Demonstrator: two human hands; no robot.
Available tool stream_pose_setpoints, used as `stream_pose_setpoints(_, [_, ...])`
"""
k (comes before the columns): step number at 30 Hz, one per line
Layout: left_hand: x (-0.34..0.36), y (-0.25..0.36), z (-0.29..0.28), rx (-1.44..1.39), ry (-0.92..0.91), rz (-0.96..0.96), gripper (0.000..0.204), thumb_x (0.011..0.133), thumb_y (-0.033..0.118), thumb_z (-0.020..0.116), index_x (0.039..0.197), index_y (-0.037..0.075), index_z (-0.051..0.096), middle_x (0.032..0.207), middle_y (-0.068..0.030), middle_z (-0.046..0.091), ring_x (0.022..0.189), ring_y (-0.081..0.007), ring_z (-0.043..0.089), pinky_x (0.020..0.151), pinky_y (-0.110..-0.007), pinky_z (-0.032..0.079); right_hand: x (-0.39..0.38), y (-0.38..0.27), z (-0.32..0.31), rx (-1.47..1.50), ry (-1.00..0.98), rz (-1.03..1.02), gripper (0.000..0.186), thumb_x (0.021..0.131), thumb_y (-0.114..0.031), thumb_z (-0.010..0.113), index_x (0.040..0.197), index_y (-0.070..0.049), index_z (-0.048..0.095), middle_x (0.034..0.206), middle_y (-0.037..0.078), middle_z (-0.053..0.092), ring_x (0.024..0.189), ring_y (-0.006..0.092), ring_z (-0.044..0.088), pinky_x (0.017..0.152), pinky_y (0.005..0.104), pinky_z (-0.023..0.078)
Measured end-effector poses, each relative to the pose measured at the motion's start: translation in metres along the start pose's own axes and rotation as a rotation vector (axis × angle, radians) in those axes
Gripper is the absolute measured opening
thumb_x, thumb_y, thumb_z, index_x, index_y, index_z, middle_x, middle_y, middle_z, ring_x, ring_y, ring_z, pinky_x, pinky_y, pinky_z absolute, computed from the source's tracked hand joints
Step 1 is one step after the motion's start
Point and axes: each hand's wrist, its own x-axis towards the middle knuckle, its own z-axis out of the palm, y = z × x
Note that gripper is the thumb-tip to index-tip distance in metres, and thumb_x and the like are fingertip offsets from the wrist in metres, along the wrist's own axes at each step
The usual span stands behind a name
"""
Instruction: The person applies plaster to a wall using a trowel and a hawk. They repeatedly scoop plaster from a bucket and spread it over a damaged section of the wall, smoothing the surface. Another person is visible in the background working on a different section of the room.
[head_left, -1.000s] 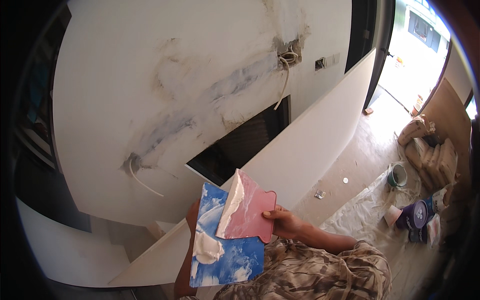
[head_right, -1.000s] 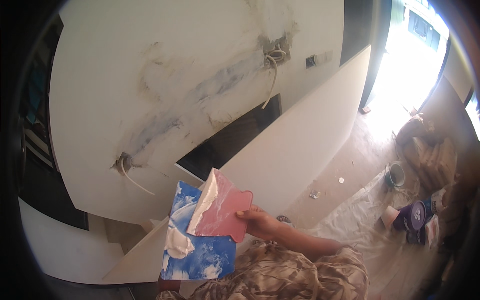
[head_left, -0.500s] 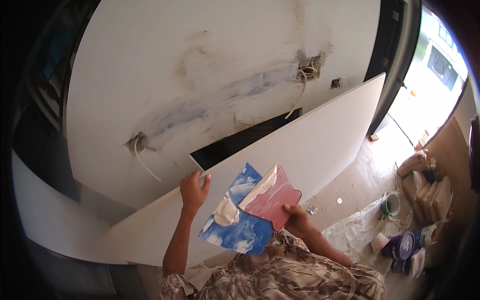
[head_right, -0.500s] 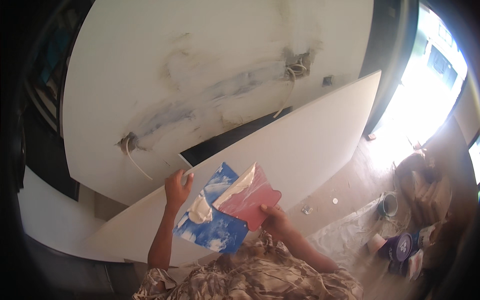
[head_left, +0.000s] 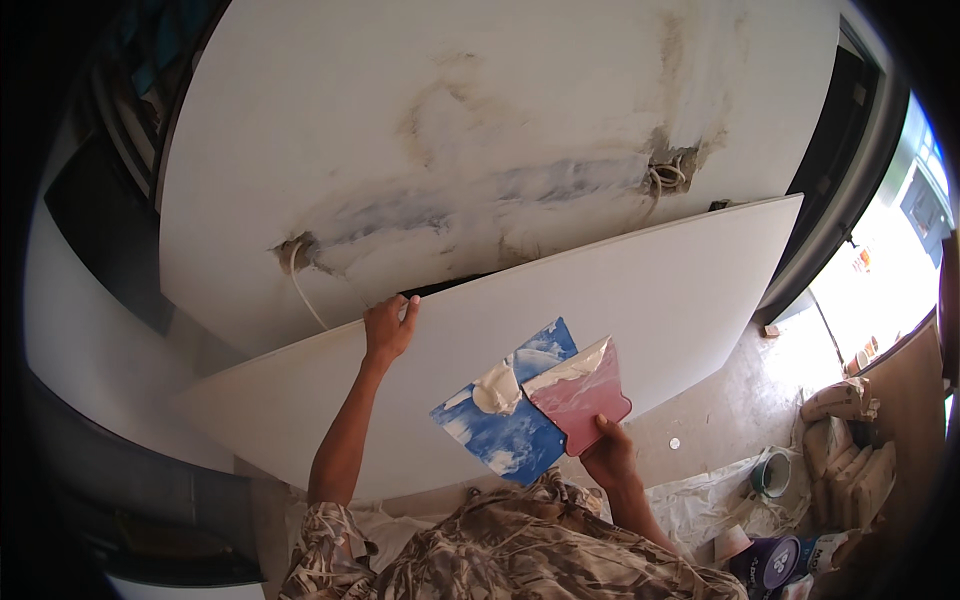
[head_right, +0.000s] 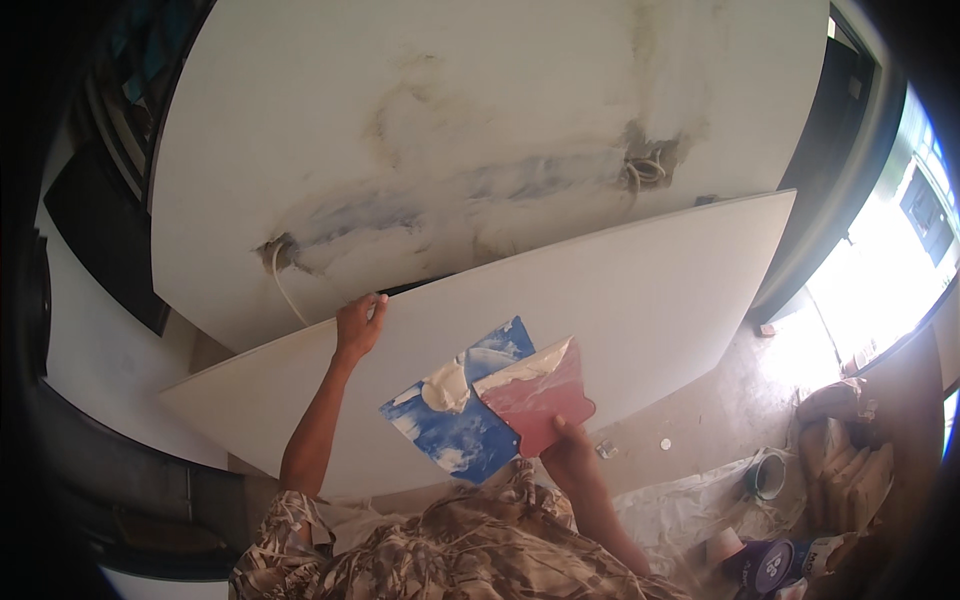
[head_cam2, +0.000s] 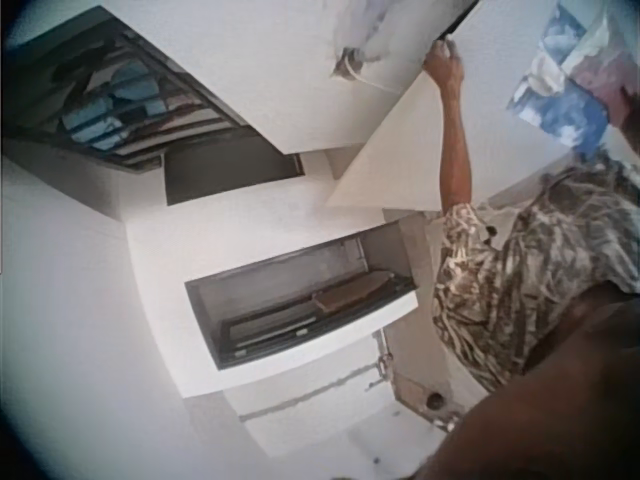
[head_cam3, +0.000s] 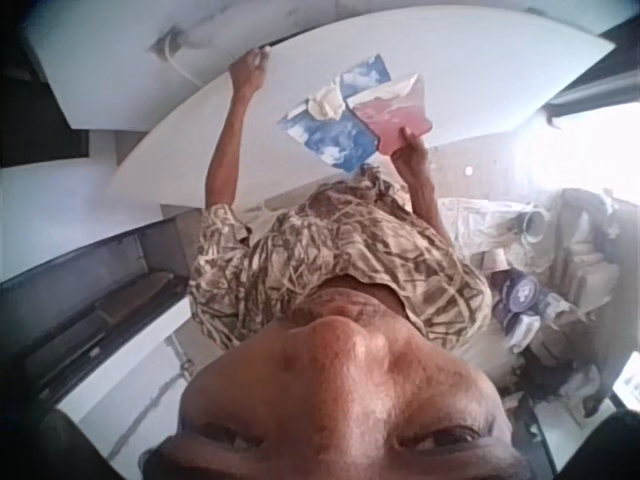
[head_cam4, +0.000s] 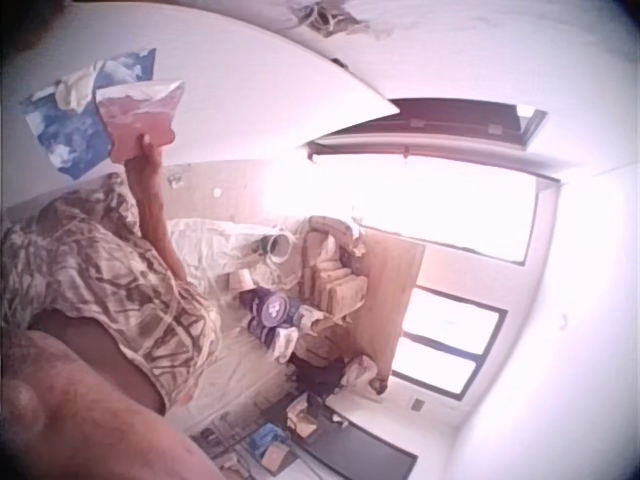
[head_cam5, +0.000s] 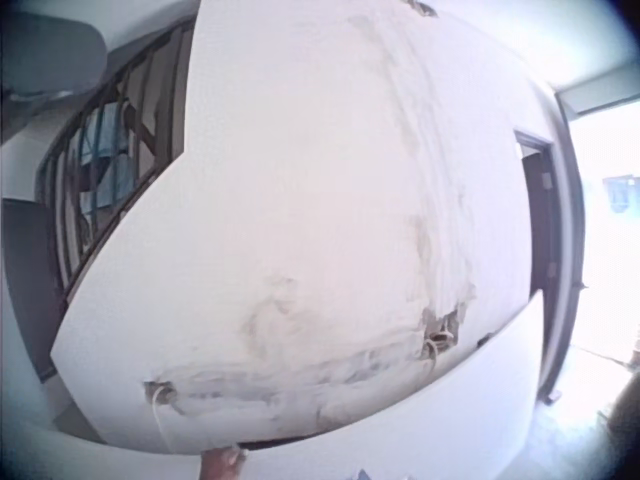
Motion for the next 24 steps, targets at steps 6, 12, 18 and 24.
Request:
stream_pose_setpoints(6, [-0.009, 0.000, -0.009, -0.038, 0.055, 0.013, 0.047, 0.098, 0.044, 0.047, 0.087, 0.002, 0.064, 0.090, -0.0150, 0.068, 0.093, -0.0324, 0.063, 0.084, -0.050, 0.040, -0.003, -0.006, 0.002, -0.008, 0.001, 0.012, 0.050, 0.092, -0.022, 0.059, 0.134, 0.001, 0.044, 0.124, 0.013, 0.060, 0.111, 0.0251, 0.061, 0.087, 0.0388, 0.053])
stream_pose_setpoints(12, [-0.017, 0.017, -0.012, -0.013, 0.064, 0.044, 0.043, 0.097, 0.039, 0.052, 0.083, 0.000, 0.064, 0.082, -0.0173, 0.068, 0.083, -0.0349, 0.065, 0.077, -0.045, 0.047, 0.010, -0.016, -0.006, -0.012, -0.073, 0.056, 0.046, 0.092, -0.022, 0.060, 0.131, -0.001, 0.047, 0.123, 0.013, 0.061, 0.109, 0.0253, 0.063, 0.090, 0.0403, 0.052])
stream_pose_setpoints(18, [-0.006, 0.020, -0.005, -0.034, 0.064, -0.012, 0.045, 0.098, 0.042, 0.049, 0.080, 0.003, 0.064, 0.076, -0.0139, 0.065, 0.073, -0.0330, 0.061, 0.078, -0.046, 0.043, 0.023, -0.024, 0.000, -0.016, -0.186, 0.104, 0.045, 0.093, -0.021, 0.059, 0.132, -0.002, 0.045, 0.123, 0.012, 0.060, 0.110, 0.0270, 0.062, 0.091, 0.0438, 0.052])
stream_pose_setpoints(24, [0.001, 0.006, -0.011, -0.017, 0.092, -0.012, 0.042, 0.099, 0.039, 0.050, 0.083, 0.003, 0.064, 0.074, -0.0132, 0.065, 0.071, -0.0318, 0.062, 0.070, -0.044, 0.045, 0.035, -0.022, -0.006, 0.007, -0.247, 0.150, 0.045, 0.093, -0.020, 0.060, 0.133, -0.004, 0.046, 0.125, 0.011, 0.059, 0.109, 0.0262, 0.062, 0.087, 0.0428, 0.055])
